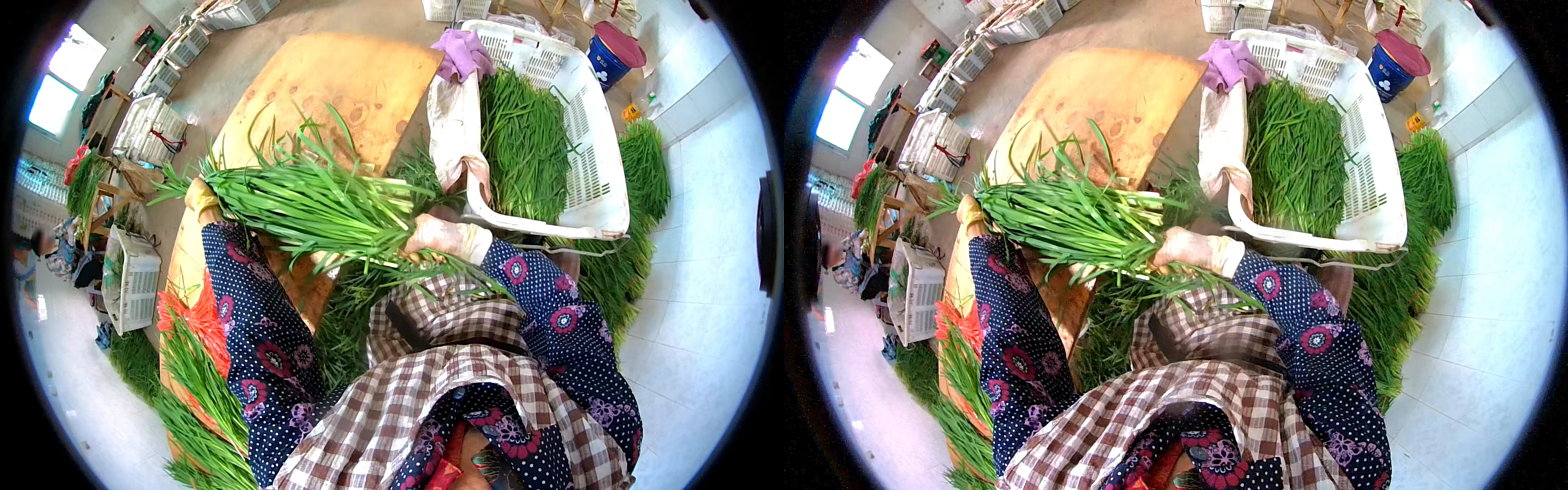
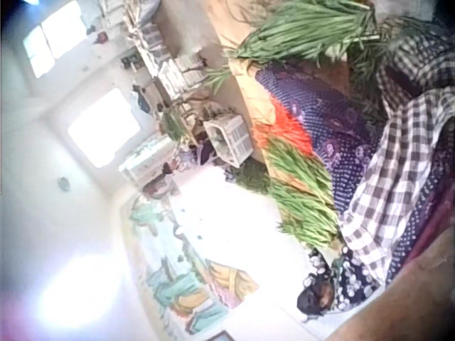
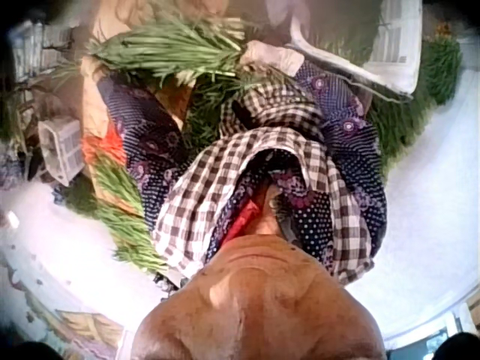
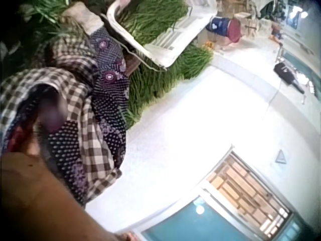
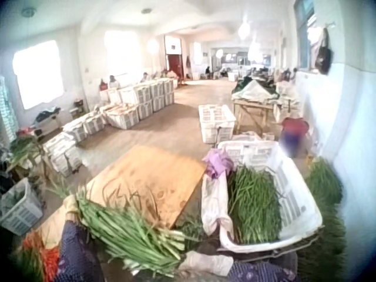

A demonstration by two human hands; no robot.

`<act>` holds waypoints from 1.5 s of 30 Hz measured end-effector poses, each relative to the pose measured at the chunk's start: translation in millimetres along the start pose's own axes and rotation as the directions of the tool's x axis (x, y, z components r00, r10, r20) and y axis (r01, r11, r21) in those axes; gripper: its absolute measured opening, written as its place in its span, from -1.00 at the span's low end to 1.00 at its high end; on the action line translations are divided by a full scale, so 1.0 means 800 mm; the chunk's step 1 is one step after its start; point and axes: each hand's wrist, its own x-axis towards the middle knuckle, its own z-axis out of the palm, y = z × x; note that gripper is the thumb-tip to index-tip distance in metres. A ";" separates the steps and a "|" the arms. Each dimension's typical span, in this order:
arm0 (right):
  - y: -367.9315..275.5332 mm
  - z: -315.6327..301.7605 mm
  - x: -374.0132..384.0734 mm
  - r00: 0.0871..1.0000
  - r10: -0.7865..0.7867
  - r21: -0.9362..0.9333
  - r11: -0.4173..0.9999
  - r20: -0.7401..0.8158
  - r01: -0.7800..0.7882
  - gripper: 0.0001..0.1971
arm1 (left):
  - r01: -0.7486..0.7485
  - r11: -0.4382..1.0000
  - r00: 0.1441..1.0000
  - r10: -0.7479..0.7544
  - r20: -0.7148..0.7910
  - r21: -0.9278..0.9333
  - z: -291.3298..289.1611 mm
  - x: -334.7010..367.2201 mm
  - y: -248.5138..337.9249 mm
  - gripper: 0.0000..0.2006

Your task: The person gathers green onions into bunches, secures them with red ties, and places the completed bundles into a large plastic crate.

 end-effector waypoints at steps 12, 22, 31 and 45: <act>0.096 -0.006 -0.023 0.882 -0.098 0.682 0.597 -0.461 0.422 -0.74 | 0.314 0.929 0.891 -0.217 0.399 -0.196 0.010 -0.045 -0.001 -0.56; 0.068 0.014 -0.010 0.911 -0.273 0.614 0.674 -0.308 0.409 -0.69 | -0.150 0.951 0.972 0.193 0.138 -0.271 0.004 -0.153 0.044 -0.37; 0.041 0.027 -0.008 0.817 -0.278 0.783 0.250 -0.505 0.569 -0.44 | -0.184 0.887 0.940 0.285 0.187 -0.424 0.014 -0.162 0.059 -0.41; 0.052 -0.016 -0.030 0.834 -0.252 0.487 0.714 -0.492 0.503 -0.70 | 0.003 0.701 0.842 0.383 0.380 -0.713 0.021 -0.138 0.080 -0.48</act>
